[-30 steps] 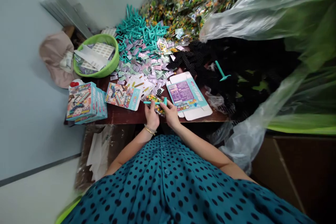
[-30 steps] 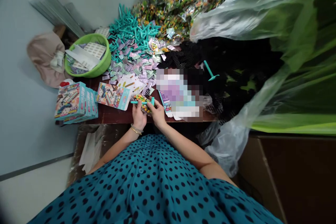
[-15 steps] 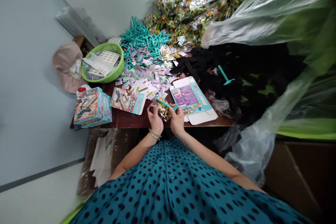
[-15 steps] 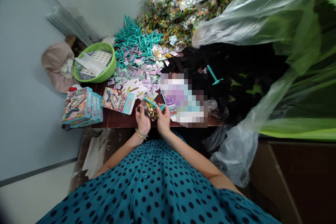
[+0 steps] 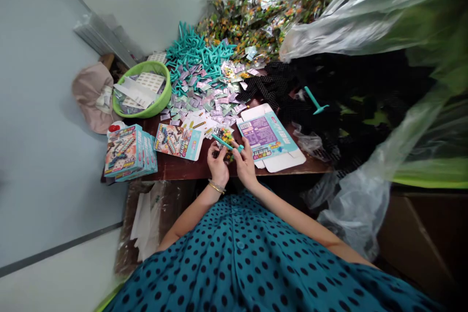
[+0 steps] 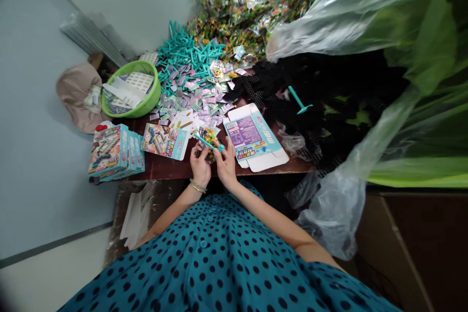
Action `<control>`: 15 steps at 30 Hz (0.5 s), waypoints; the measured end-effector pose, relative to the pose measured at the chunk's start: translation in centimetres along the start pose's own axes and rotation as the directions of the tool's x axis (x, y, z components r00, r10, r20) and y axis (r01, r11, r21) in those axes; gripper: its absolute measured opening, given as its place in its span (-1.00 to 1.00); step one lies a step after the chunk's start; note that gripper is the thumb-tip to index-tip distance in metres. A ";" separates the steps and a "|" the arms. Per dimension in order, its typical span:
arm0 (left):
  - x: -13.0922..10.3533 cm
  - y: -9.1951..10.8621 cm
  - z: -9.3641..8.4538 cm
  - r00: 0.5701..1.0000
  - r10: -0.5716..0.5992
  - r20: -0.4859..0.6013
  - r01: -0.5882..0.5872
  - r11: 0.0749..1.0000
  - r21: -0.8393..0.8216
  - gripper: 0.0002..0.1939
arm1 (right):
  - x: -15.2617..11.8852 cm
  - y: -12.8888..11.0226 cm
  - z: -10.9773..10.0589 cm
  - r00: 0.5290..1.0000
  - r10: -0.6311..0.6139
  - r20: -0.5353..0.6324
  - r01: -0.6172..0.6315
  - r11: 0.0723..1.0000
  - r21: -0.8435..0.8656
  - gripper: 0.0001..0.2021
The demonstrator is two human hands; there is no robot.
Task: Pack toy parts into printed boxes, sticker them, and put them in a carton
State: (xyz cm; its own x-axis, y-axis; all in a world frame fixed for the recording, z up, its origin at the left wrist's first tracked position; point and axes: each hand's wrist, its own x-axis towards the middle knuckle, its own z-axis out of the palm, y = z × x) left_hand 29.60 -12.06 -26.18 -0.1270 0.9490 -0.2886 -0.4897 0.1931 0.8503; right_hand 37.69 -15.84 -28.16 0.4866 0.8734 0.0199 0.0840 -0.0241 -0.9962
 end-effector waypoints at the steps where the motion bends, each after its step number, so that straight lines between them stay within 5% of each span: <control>1: 0.0 0.1 0.0 1.000 -0.019 0.000 0.019 1.000 -0.008 -0.54 | 0.0 -0.1 -0.2 1.000 -0.006 0.005 0.006 1.000 -0.008 -0.57; 9: -1.0 -0.8 0.5 0.994 -0.105 -0.028 0.106 0.993 0.057 -0.69 | 0.5 0.4 0.6 0.991 0.119 -0.059 -0.103 0.968 0.227 -0.39; 12: -1.5 0.2 -0.3 0.992 0.088 0.091 -0.108 0.963 0.246 -0.52 | 1.9 0.8 0.4 0.989 0.148 -0.020 -0.136 0.944 0.301 -0.31; 15: -0.3 2.6 -3.1 0.924 0.238 0.300 -0.374 0.732 0.569 -0.20 | 4.1 1.6 -0.9 0.985 0.171 -0.001 -0.162 0.938 0.307 -0.20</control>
State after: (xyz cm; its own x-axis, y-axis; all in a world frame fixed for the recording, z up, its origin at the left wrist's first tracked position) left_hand 25.70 -12.57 -25.23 0.0250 0.9974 0.0683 0.1803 -0.0717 0.9810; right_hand 40.62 -12.70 -29.60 0.4950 0.8558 -0.1502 -0.2673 -0.0145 -0.9635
